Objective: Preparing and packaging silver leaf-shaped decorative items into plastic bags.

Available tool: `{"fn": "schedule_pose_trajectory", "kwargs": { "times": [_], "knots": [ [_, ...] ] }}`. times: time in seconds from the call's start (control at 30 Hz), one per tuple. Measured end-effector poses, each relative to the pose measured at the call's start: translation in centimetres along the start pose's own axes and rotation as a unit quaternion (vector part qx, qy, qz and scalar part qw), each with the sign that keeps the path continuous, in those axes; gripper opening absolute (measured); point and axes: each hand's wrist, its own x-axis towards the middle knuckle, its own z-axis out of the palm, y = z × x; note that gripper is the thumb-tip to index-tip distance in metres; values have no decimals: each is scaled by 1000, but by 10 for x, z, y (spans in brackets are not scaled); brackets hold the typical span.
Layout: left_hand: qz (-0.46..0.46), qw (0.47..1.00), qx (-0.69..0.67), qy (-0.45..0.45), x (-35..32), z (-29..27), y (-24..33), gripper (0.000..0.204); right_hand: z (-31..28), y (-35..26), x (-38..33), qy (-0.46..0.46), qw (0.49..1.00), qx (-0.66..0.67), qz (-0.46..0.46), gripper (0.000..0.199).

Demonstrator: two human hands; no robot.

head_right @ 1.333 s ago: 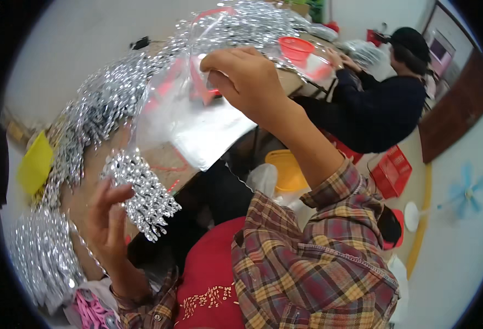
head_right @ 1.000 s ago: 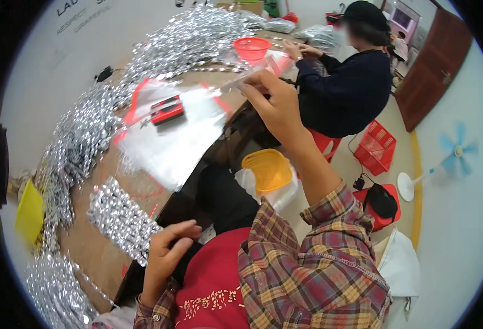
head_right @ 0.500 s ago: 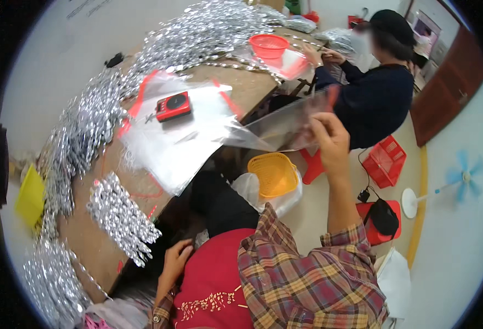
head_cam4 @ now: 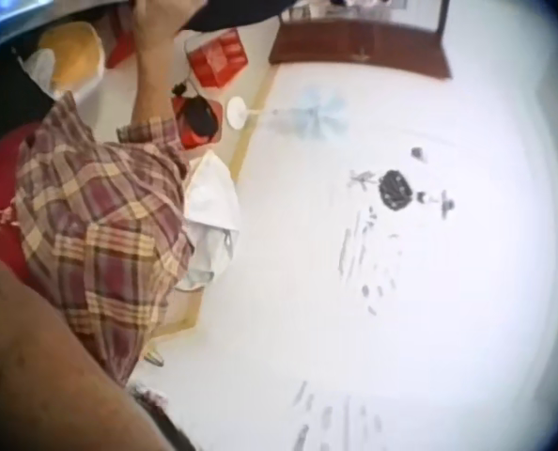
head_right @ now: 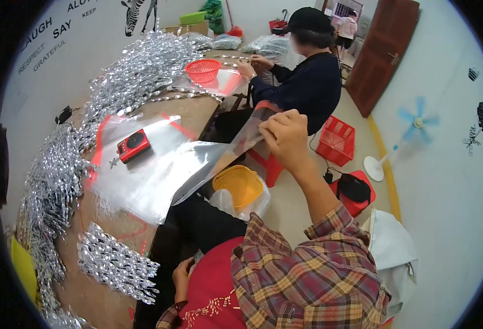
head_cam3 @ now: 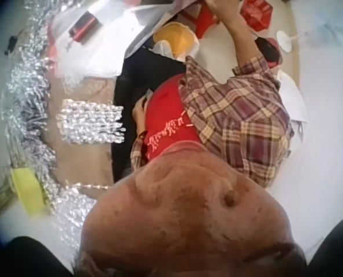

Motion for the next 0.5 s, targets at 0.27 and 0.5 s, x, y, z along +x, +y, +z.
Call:
{"fn": "schedule_pose_trajectory", "kwargs": {
  "times": [0.27,0.5],
  "knots": [
    [25,1000,6,-1,-3,-6,19,24,19,75,-26,-96,927,220,289,13],
    [7,1000,0,20,1,-3,23,23,38,97,-6,-88,899,290,315,14]
  ]
}}
